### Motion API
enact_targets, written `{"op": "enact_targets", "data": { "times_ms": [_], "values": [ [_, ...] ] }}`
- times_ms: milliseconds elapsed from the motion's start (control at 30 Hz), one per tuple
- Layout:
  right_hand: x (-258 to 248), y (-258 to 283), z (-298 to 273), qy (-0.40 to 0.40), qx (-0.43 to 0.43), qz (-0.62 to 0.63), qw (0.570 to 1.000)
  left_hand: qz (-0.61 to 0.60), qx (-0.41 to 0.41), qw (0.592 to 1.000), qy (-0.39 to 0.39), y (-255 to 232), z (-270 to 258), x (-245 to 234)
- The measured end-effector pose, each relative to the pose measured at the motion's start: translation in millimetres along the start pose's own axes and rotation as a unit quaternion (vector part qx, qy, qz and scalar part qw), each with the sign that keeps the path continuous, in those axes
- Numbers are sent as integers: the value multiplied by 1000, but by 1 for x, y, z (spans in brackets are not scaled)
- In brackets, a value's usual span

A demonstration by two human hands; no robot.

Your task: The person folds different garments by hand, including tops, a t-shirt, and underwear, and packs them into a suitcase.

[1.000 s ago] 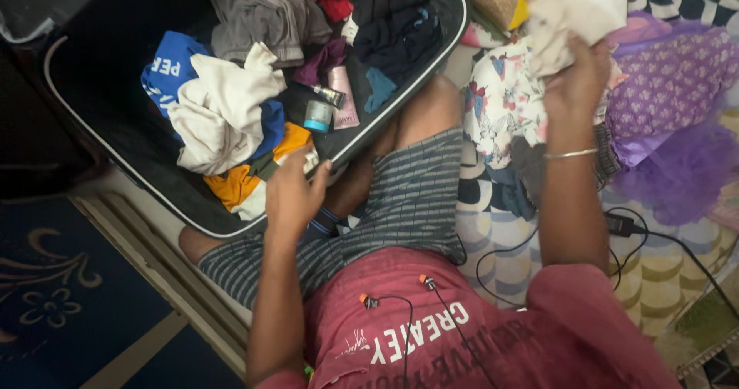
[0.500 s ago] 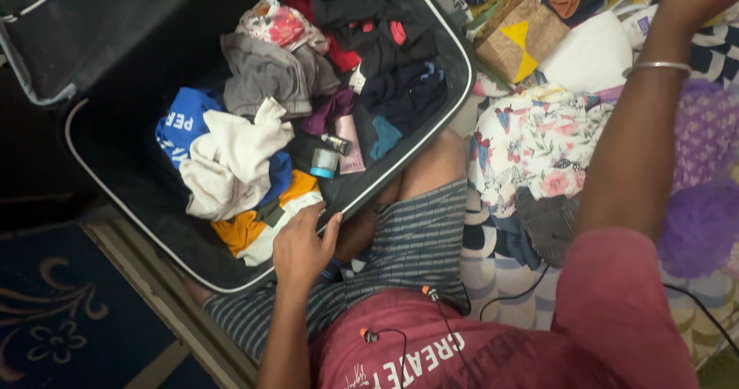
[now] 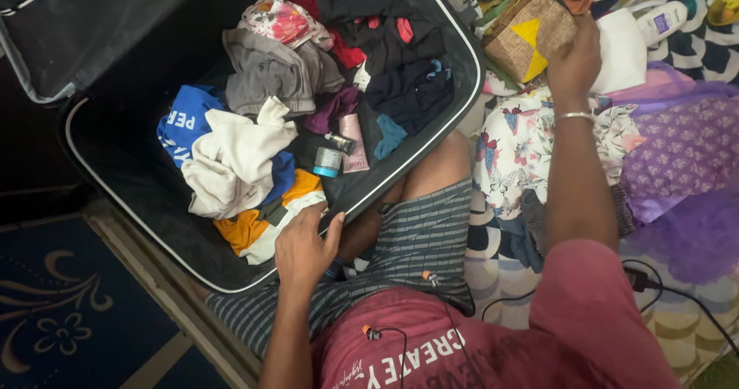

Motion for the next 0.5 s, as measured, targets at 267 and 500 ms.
{"op": "enact_targets", "data": {
  "times_ms": [267,500],
  "values": [
    [-59,156,-8,-62,-153,142,976,7,-8,1000,-15,6,-3,4],
    [-6,305,-4,243,-265,92,928,3,0,1000,-20,6,-7,4]
  ]
}}
Point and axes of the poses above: each hand's wrist, its own z-axis towards the middle knuckle, its own x-axis out of the palm, y = z × x, the point moved 4 cm from there along z, towards the middle knuckle, and after that the axes turned 8 degrees about y, right-handed, at the moved point
